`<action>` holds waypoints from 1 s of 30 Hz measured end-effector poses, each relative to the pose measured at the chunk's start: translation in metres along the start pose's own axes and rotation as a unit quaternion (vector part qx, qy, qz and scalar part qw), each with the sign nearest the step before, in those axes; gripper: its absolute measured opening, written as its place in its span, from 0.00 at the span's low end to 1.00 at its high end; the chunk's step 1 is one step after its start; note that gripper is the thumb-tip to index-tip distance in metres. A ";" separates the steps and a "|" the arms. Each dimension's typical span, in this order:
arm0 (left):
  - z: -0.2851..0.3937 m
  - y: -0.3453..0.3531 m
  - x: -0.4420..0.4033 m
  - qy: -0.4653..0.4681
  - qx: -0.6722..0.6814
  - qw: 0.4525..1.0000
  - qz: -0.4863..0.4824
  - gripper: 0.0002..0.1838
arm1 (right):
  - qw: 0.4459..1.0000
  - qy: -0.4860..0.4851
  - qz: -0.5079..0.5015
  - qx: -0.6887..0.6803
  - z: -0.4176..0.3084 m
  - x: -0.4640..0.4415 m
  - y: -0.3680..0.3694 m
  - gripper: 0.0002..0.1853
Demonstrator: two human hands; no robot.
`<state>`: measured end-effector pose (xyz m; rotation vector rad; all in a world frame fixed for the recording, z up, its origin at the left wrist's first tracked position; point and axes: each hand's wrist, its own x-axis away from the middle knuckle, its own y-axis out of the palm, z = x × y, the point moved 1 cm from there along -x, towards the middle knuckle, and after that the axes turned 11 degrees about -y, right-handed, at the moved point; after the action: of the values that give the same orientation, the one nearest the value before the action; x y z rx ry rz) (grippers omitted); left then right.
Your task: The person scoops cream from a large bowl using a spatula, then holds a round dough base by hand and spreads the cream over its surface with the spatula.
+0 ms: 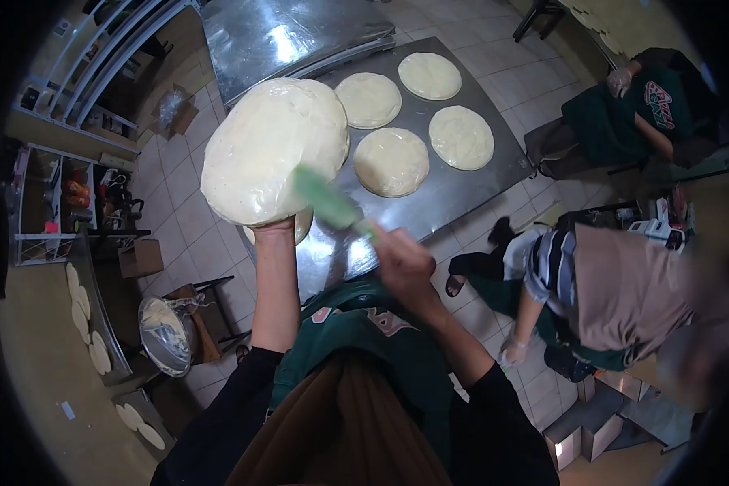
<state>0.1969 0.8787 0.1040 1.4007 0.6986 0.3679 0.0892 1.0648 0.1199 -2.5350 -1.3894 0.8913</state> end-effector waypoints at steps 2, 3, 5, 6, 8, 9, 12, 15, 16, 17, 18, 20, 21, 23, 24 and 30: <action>0.000 0.007 0.002 -0.003 -0.001 1.000 -0.003 0.34 | 0.992 -0.031 -0.079 -0.093 -0.009 0.014 0.012 0.16; -0.002 0.006 0.002 -0.003 -0.002 1.000 -0.008 0.34 | 0.982 -0.143 -0.034 -0.121 -0.014 0.010 0.025 0.16; -0.003 0.006 0.003 -0.003 -0.005 1.000 -0.010 0.34 | 0.969 0.050 -0.032 -0.239 -0.010 0.006 0.029 0.17; -0.004 0.008 0.005 -0.004 -0.008 1.000 -0.011 0.34 | 0.944 0.147 -0.030 -0.294 -0.011 -0.002 0.031 0.17; -0.005 0.014 0.009 -0.009 -0.015 1.000 -0.010 0.35 | 0.896 0.154 -0.005 -0.416 -0.004 -0.033 0.026 0.18; -0.005 0.019 0.011 -0.011 -0.017 1.000 -0.011 0.35 | 0.886 0.141 0.002 -0.442 0.001 -0.048 0.021 0.18; 0.000 0.027 0.019 -0.008 -0.012 1.000 0.000 0.35 | 0.922 0.132 0.031 -0.362 -0.005 -0.086 -0.009 0.17; 0.004 0.015 0.024 0.002 0.047 0.998 0.036 0.35 | 0.968 0.093 0.049 -0.229 -0.004 -0.087 -0.033 0.16; 0.003 0.012 0.023 0.006 0.037 0.999 0.012 0.35 | 0.978 0.081 0.055 -0.184 -0.004 -0.086 -0.038 0.15; 0.001 0.011 0.021 0.011 0.028 0.999 -0.013 0.35 | 0.993 0.091 0.048 -0.062 0.002 -0.075 -0.038 0.14; -0.001 0.009 0.020 0.017 0.018 0.999 -0.038 0.36 | 0.999 0.011 0.039 -0.014 0.015 -0.056 -0.028 0.14; 0.000 -0.001 0.017 0.020 0.083 0.994 -0.061 0.36 | 0.997 -0.072 0.000 0.023 0.009 -0.022 -0.008 0.14; -0.002 -0.001 0.017 0.040 0.037 0.998 -0.019 0.37 | 0.997 -0.071 -0.029 0.013 -0.005 -0.007 0.006 0.14; -0.007 0.004 0.018 0.096 -0.132 0.980 0.114 0.37 | 0.993 -0.044 -0.062 -0.088 -0.028 -0.004 0.015 0.16; -0.011 0.009 0.020 0.117 -0.251 0.937 0.213 0.38 | 0.989 -0.022 -0.088 -0.119 -0.036 -0.006 0.014 0.16; -0.012 0.006 0.026 0.042 -0.100 0.989 0.105 0.38 | 0.913 0.160 -0.007 -0.375 -0.008 -0.072 -0.010 0.17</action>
<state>0.2098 0.9045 0.1035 1.2751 0.5665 0.6494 0.0567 1.0147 0.1615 -2.9664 -1.8804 -0.1351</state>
